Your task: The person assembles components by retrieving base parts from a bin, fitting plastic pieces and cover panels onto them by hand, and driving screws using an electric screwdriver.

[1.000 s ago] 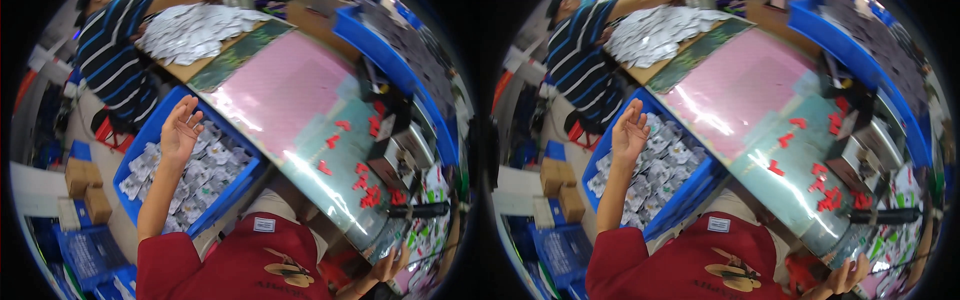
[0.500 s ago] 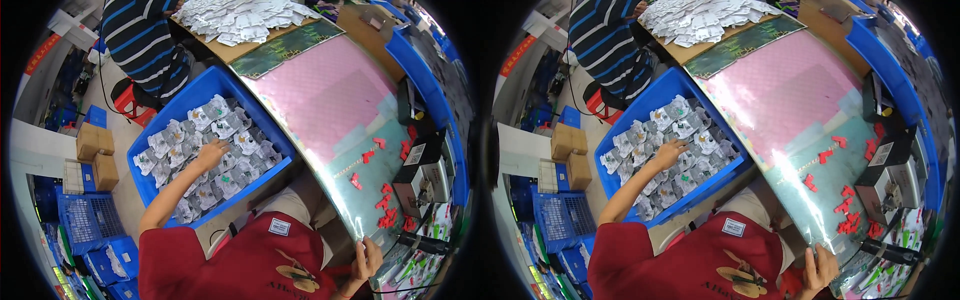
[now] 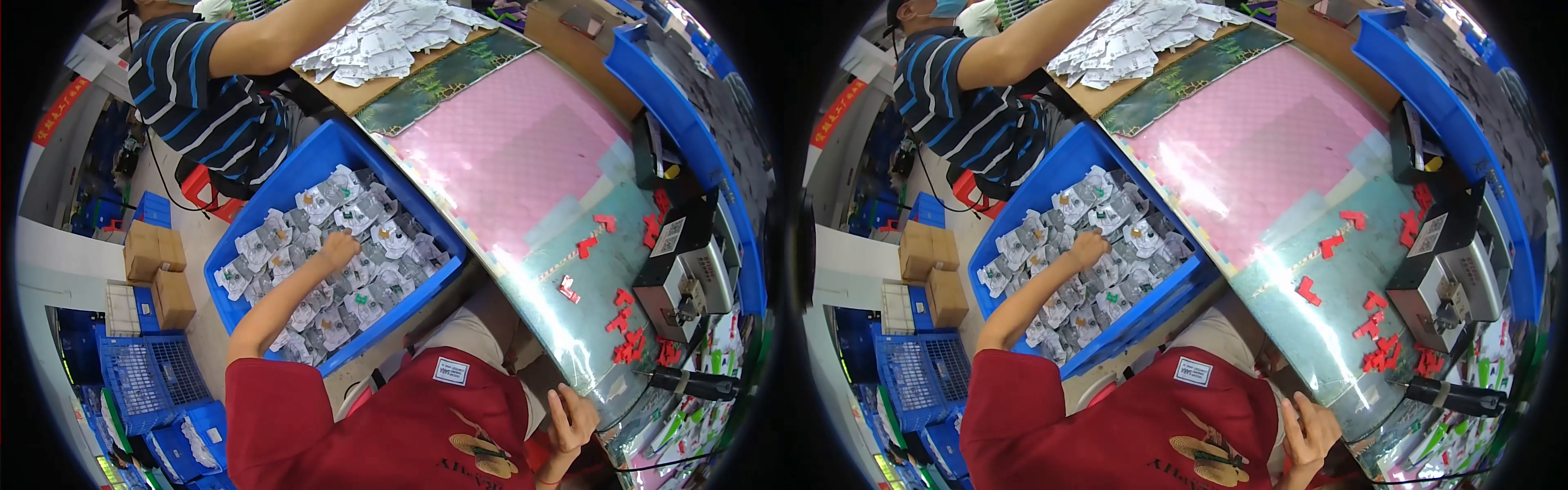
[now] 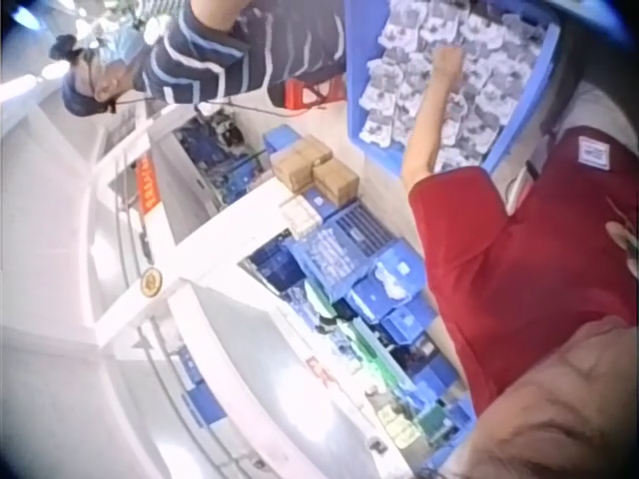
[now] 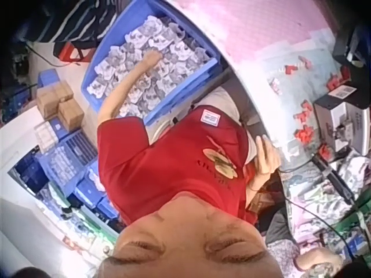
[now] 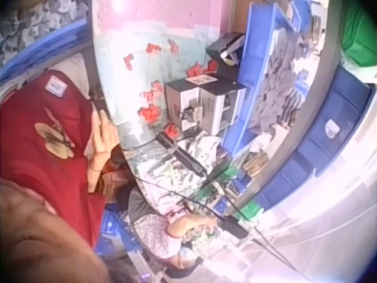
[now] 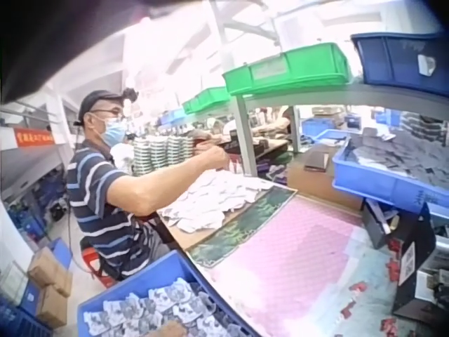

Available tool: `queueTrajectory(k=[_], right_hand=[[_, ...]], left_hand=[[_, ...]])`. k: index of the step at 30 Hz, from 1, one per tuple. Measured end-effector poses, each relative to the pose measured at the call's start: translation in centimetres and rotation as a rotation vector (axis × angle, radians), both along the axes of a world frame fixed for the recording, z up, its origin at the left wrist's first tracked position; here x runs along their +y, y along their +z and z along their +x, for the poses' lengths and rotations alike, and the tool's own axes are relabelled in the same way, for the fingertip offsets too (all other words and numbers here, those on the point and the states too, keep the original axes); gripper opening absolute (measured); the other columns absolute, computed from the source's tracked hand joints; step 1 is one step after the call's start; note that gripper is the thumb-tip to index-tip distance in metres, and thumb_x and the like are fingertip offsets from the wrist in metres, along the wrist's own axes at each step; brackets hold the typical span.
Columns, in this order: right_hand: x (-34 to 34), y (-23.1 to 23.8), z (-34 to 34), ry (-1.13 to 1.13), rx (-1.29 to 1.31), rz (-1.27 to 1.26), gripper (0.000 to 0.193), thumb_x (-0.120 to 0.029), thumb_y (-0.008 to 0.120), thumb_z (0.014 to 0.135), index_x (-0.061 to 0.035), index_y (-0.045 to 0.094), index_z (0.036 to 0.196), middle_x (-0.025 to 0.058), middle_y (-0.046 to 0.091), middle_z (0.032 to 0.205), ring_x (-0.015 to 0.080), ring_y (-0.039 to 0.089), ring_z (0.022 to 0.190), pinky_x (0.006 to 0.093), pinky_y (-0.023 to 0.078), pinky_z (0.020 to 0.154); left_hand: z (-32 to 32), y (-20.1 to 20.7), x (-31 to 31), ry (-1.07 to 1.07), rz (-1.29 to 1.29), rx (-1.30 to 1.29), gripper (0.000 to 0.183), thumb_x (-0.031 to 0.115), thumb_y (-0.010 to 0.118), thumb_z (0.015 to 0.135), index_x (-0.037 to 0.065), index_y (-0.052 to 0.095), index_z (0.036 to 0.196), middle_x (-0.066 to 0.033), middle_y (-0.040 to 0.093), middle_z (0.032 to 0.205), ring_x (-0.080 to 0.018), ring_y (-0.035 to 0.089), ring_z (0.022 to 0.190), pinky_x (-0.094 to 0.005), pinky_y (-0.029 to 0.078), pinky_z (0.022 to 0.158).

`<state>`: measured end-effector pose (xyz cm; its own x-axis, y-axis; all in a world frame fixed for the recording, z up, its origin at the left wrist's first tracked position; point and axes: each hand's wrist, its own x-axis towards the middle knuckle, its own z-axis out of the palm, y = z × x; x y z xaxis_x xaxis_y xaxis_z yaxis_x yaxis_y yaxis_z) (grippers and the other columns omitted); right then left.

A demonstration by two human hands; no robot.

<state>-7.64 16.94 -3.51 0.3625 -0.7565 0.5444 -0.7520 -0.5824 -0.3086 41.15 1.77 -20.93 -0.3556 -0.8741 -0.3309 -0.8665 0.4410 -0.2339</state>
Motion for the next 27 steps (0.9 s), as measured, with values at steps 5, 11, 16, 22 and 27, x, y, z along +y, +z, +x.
queueTrajectory(k=[5, 11, 16, 22, 27], right_hand=[[0.0, -0.2, 0.7, 0.011, -0.023, -0.009, 0.031, 0.007, 0.057, 0.062, -0.0072, 0.063, 0.089, 0.0104, 0.060, 0.084, 0.0172, 0.052, 0.051, 0.0248, 0.037, 0.043], [-0.1, -0.4, 0.8, 0.031, -0.033, -0.006, 0.029, 0.004, 0.058, 0.061, -0.0059, 0.064, 0.088, 0.0116, 0.060, 0.083, 0.0155, 0.050, 0.048, 0.0243, 0.036, 0.042], [0.2, -0.3, 0.5, 0.009, -0.038, 0.011, 0.031, 0.004, 0.058, 0.060, -0.0074, 0.064, 0.088, 0.0103, 0.060, 0.083, 0.0141, 0.049, 0.047, 0.0240, 0.036, 0.043], [0.1, 0.6, -0.3, -0.065, -0.021, 0.010, 0.034, 0.003, 0.058, 0.061, -0.0103, 0.063, 0.092, 0.0084, 0.060, 0.082, 0.0128, 0.048, 0.048, 0.0231, 0.036, 0.043], [0.2, 1.7, -2.2, -0.203, -0.039, -0.084, 0.036, 0.006, 0.058, 0.059, -0.0101, 0.064, 0.091, 0.0080, 0.060, 0.080, 0.0136, 0.047, 0.047, 0.0233, 0.034, 0.042]], left_hand=[[-0.2, 3.9, -1.6, 0.057, 0.048, 0.103, 0.014, 0.008, 0.058, 0.060, 0.019, 0.065, 0.066, -0.0103, 0.060, 0.071, -0.0264, 0.059, 0.077, -0.0356, 0.049, 0.060], [-0.6, 11.6, -5.4, 0.372, 0.417, 0.421, 0.027, 0.002, 0.059, 0.060, 0.012, 0.068, 0.083, -0.0138, 0.064, 0.077, -0.0234, 0.062, 0.070, -0.0312, 0.050, 0.058], [-4.3, 18.4, -5.4, 0.635, 0.764, 0.935, 0.028, 0.002, 0.059, 0.069, -0.003, 0.060, 0.096, -0.0101, 0.063, 0.080, -0.0126, 0.059, 0.068, -0.0233, 0.050, 0.052], [-15.3, 22.7, -3.0, 0.631, 1.097, 1.358, 0.040, 0.001, 0.056, 0.075, -0.006, 0.048, 0.113, -0.0095, 0.060, 0.095, -0.0119, 0.059, 0.072, -0.0234, 0.051, 0.055], [-23.2, 20.7, -1.5, 0.577, 1.424, 1.581, 0.050, -0.001, 0.055, 0.075, -0.004, 0.037, 0.122, -0.0119, 0.055, 0.105, -0.0180, 0.059, 0.085, -0.0291, 0.052, 0.067]])
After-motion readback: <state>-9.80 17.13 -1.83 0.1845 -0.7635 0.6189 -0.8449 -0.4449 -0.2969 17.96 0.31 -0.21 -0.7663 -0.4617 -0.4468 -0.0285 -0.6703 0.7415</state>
